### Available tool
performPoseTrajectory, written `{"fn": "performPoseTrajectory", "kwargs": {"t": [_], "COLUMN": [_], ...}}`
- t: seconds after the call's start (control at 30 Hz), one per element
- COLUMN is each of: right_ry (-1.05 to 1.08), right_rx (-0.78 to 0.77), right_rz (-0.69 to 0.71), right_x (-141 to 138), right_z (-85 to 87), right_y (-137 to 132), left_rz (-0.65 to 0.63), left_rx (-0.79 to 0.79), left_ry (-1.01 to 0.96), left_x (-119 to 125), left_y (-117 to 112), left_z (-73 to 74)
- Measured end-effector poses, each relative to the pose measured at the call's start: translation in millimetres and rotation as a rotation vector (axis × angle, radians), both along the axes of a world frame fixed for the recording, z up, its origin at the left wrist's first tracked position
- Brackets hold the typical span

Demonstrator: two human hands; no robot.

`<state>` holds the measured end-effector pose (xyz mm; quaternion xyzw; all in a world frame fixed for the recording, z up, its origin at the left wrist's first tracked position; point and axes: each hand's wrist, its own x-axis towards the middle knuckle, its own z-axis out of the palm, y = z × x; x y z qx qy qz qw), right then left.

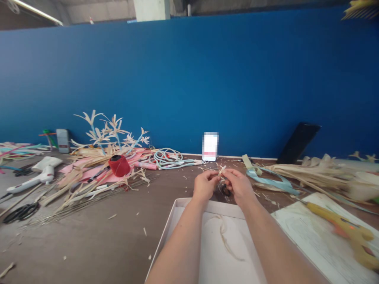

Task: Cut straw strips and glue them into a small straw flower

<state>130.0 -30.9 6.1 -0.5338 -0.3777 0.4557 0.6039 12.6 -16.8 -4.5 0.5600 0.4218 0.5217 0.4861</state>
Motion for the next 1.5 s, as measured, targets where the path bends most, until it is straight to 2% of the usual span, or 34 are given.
{"fn": "performPoseTrajectory", "kwargs": {"t": [0.23,0.77,0.93,1.1,1.33,1.5], "right_ry": [0.016,-0.016,-0.072,-0.215,-0.385,-0.364], "right_rx": [0.02,-0.003,-0.015,0.014,0.08,0.055], "right_rz": [0.002,0.04,0.062,0.049,-0.025,-0.035], "right_x": [0.0,-0.3,-0.2,-0.7,0.8,1.5], "right_z": [-2.2,-1.1,-1.2,-2.1,-1.3,-0.6], "right_y": [0.3,-0.6,-1.8,-2.2,-1.7,-2.4], "left_rz": [0.05,0.06,0.064,0.08,0.018,-0.061], "left_rx": [0.049,0.049,0.052,0.044,0.045,0.048], "left_ry": [0.066,0.077,0.076,0.079,0.02,-0.048], "left_x": [-1.1,-2.3,-2.8,-3.9,-2.3,-1.8], "left_y": [-1.3,-1.4,-1.4,-2.4,1.7,0.7], "left_z": [1.2,1.2,1.4,4.3,-1.1,-1.4]}}
